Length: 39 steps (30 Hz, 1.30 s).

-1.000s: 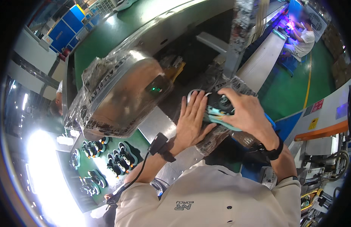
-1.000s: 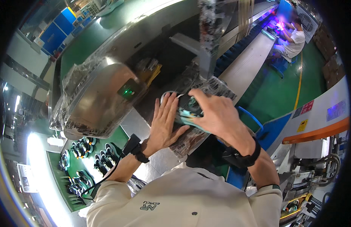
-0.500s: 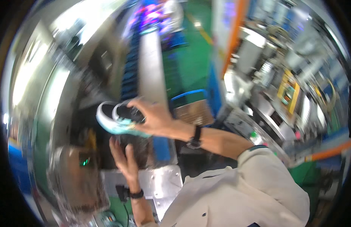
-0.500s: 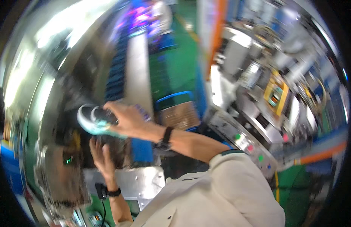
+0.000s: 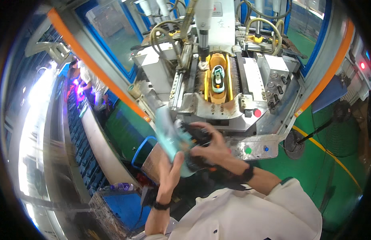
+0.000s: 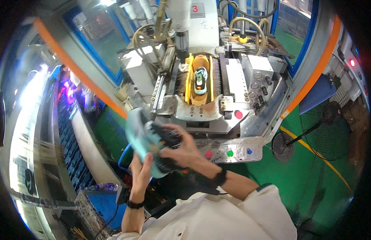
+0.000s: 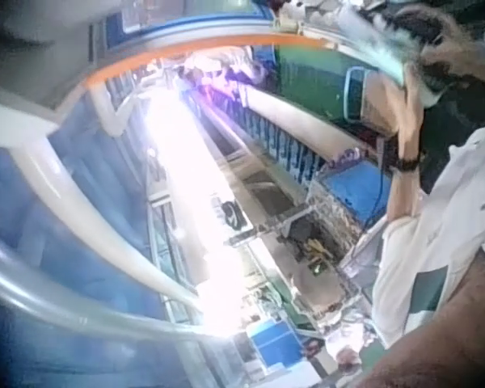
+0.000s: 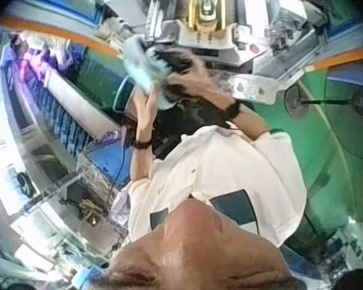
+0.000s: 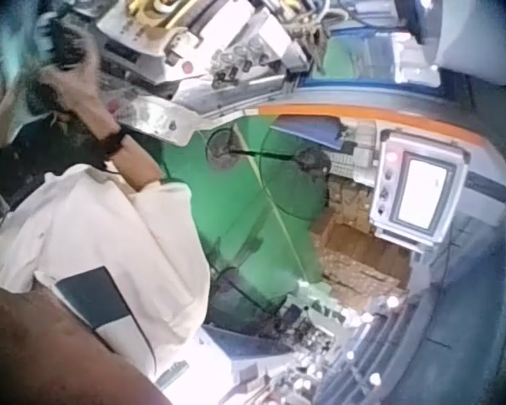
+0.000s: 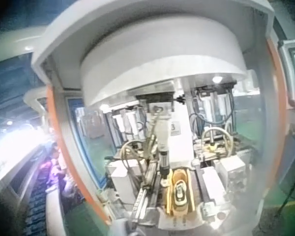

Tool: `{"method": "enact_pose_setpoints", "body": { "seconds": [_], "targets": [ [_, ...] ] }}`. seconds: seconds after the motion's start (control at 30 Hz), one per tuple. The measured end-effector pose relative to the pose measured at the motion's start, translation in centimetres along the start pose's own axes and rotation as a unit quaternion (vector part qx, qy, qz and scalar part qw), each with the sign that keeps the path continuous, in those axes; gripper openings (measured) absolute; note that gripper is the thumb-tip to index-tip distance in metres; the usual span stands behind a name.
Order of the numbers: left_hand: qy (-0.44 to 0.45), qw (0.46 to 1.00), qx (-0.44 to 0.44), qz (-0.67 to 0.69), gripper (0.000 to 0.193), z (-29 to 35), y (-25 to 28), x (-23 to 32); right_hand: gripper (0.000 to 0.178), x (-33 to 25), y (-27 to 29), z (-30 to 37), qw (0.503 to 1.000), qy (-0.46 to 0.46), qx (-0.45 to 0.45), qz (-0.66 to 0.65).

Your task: Load shoe components into a lasting machine and place finished sections back on the assembly line.

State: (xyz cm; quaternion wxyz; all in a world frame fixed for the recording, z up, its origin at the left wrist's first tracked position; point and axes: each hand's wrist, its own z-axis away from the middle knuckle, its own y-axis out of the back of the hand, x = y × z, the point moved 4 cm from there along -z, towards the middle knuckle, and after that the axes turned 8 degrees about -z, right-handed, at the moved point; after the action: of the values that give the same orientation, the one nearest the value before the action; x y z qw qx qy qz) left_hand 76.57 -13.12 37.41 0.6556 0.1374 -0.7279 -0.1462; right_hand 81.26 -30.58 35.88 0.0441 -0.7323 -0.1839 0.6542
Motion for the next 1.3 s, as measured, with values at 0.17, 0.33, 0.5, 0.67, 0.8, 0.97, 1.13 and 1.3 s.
{"method": "enact_pose_setpoints", "body": {
  "seconds": [0.17,0.33,0.5,0.67,0.8,0.97,1.13,1.3],
  "targets": [
    [0.004,0.993,-0.11,0.033,0.062,-15.6,-11.1,-2.0,0.071,-3.0,16.9,-0.5,0.974,0.036,0.209,0.079],
    [0.006,0.992,-0.063,-0.109,0.081,-31.1,-22.0,-5.7,0.067,-8.5,24.5,0.8,0.912,0.12,0.373,0.119],
    [0.056,0.964,-0.025,-0.26,0.096,-40.1,-28.5,-10.8,0.064,-10.2,26.6,1.8,0.86,0.116,0.463,0.182],
    [0.117,0.96,-0.043,-0.25,0.076,-41.2,-30.3,-10.7,0.062,-10.6,29.5,-0.6,0.838,0.113,0.477,0.24],
    [0.248,0.938,-0.097,0.224,0.043,-38.9,-26.2,-13.0,0.056,-11.8,31.6,-11.4,0.817,0.061,0.412,0.398],
    [0.315,0.849,-0.203,0.372,0.037,-25.3,-15.8,-6.9,0.075,-6.3,32.2,-27.2,0.796,-0.177,0.259,0.518],
    [0.28,0.917,-0.1,0.266,0.055,-13.8,-2.6,-5.1,0.054,4.3,27.4,-36.2,0.772,-0.208,0.194,0.568],
    [0.316,0.912,0.096,0.245,0.061,-4.5,4.8,-6.3,0.052,13.3,27.5,-37.8,0.723,-0.072,0.306,0.615]
  ]
}}
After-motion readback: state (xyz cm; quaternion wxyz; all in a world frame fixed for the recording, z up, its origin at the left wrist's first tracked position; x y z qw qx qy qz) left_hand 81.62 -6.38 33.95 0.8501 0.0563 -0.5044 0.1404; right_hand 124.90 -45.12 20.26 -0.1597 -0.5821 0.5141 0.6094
